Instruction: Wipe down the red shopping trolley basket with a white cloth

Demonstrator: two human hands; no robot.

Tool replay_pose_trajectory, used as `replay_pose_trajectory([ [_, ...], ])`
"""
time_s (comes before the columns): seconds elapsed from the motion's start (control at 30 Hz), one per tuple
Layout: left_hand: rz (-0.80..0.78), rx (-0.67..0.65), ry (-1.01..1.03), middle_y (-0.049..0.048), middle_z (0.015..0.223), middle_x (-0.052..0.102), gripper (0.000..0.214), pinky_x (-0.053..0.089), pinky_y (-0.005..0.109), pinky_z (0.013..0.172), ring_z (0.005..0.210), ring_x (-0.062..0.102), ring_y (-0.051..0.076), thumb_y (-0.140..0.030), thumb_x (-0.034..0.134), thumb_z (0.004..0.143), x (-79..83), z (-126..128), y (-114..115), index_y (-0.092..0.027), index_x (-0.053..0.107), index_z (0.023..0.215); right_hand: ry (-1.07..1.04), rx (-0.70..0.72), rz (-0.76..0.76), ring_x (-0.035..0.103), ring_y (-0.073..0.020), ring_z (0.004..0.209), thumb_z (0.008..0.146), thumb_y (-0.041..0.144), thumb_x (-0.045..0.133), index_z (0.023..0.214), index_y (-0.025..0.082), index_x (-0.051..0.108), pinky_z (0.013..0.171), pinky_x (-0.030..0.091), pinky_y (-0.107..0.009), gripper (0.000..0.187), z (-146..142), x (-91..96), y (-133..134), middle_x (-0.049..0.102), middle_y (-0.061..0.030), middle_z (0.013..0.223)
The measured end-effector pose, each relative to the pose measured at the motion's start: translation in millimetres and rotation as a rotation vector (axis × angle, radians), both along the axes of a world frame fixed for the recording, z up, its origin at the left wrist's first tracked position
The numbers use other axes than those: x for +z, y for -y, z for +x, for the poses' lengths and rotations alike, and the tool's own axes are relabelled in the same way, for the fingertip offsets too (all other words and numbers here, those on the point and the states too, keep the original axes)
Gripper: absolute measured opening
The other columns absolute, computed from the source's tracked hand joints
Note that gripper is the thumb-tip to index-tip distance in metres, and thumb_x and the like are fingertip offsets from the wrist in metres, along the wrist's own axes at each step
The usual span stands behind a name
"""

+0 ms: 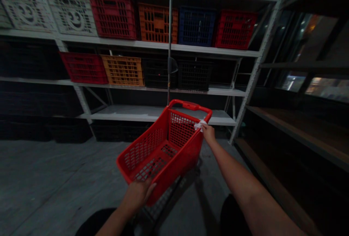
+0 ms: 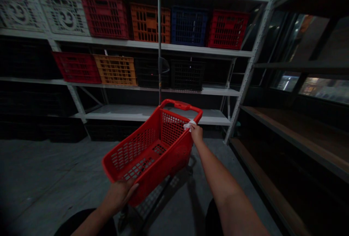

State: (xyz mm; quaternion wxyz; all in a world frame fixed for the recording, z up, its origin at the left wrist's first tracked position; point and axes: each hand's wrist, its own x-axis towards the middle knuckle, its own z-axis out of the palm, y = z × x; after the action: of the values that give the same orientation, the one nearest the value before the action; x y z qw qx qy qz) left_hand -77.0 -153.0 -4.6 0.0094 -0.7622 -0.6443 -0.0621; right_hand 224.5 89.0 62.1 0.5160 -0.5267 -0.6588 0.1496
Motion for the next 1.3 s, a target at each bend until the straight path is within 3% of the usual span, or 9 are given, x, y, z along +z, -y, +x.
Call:
replay_pose_trajectory([
  [0.1,0.007,-0.003,0.023,0.0066,0.073,0.066,0.051,0.043,0.026,0.066,0.071,0.061,0.016,-0.044,0.015,0.088,1.5,-0.1,-0.9,-0.019,0.058,0.086,0.026,0.0,-0.007,0.064,-0.0203,0.087,0.077,0.018,0.047,0.095,0.018,0.068,0.081,0.046,-0.03,0.028,-2.4,1.9,2.3,0.068,-0.0067,0.096],
  [0.3,-0.001,-0.013,0.007,0.0072,0.071,0.065,0.053,0.043,0.027,0.064,0.069,0.06,0.017,-0.047,0.013,0.087,-0.7,-9.0,-0.8,-0.019,0.058,0.082,0.122,0.198,0.005,0.065,-0.0193,0.083,0.075,0.022,0.054,0.089,0.023,0.07,0.077,0.049,-0.028,0.022,-25.1,-19.2,30.9,0.07,-0.0018,0.089],
  [0.5,0.035,-0.032,0.018,0.0076,0.073,0.065,0.047,0.044,0.028,0.067,0.071,0.061,0.018,-0.057,0.031,0.08,0.1,-3.0,-3.3,-0.019,0.057,0.091,0.068,0.042,-0.017,0.063,-0.021,0.09,0.079,0.022,0.047,0.098,0.015,0.067,0.083,0.046,-0.03,0.029,-22.2,-13.9,20.2,0.067,-0.0099,0.098],
  [0.6,0.011,0.012,-0.028,0.0089,0.074,0.066,0.042,0.044,0.028,0.068,0.073,0.061,0.02,-0.052,0.035,0.081,-0.4,3.1,-7.3,-0.018,0.058,0.088,0.037,0.148,-0.047,0.063,-0.0206,0.089,0.079,0.024,0.048,0.096,0.016,0.068,0.083,0.046,-0.031,0.027,-53.9,-38.0,54.6,0.068,-0.0084,0.096],
  [0.73,-0.008,0.042,-0.07,0.0094,0.075,0.066,0.037,0.045,0.03,0.067,0.074,0.062,0.021,-0.046,0.036,0.081,-2.0,8.9,-11.0,-0.017,0.057,0.089,-0.08,0.394,-0.106,0.064,-0.0186,0.087,0.08,0.025,0.047,0.095,0.018,0.068,0.081,0.048,-0.029,0.027,-112.1,-70.5,135.5,0.069,-0.0055,0.093],
  [0.83,0.0,0.04,-0.03,0.0081,0.077,0.066,0.03,0.044,0.029,0.069,0.076,0.061,0.02,-0.041,0.04,0.08,-3.0,12.0,-10.8,-0.019,0.057,0.091,-0.121,0.531,-0.17,0.064,-0.0175,0.085,0.079,0.025,0.05,0.095,0.022,0.068,0.08,0.048,-0.027,0.025,-142.4,-78.5,184.9,0.07,-0.0028,0.092],
  [0.9,0.01,0.021,-0.002,0.0074,0.077,0.066,0.027,0.044,0.028,0.07,0.076,0.061,0.019,-0.037,0.041,0.08,-4.3,12.8,-9.4,-0.019,0.057,0.093,-0.113,0.569,-0.182,0.065,-0.0176,0.084,0.078,0.025,0.051,0.094,0.024,0.068,0.079,0.048,-0.027,0.024,-149.3,-77.6,198.6,0.07,-0.002,0.091],
  [1.0,0.025,0.007,-0.006,0.0072,0.075,0.065,0.031,0.044,0.029,0.069,0.074,0.061,0.019,-0.041,0.039,0.081,-7.5,10.9,-7.1,-0.019,0.056,0.095,-0.09,0.544,-0.175,0.065,-0.0185,0.08,0.078,0.026,0.05,0.093,0.023,0.069,0.076,0.049,-0.028,0.024,-137.9,-71.8,184.0,0.07,-0.0027,0.088],
  [1.3,0.028,-0.028,-0.003,0.0081,0.073,0.066,0.046,0.043,0.028,0.066,0.07,0.06,0.018,-0.05,0.024,0.084,-3.6,-9.6,-2.3,-0.018,0.057,0.084,0.022,0.092,-0.087,0.064,-0.0191,0.08,0.076,0.026,0.05,0.091,0.02,0.069,0.074,0.047,-0.028,0.025,-46.7,-27.3,44.8,0.07,-0.0053,0.09],
])
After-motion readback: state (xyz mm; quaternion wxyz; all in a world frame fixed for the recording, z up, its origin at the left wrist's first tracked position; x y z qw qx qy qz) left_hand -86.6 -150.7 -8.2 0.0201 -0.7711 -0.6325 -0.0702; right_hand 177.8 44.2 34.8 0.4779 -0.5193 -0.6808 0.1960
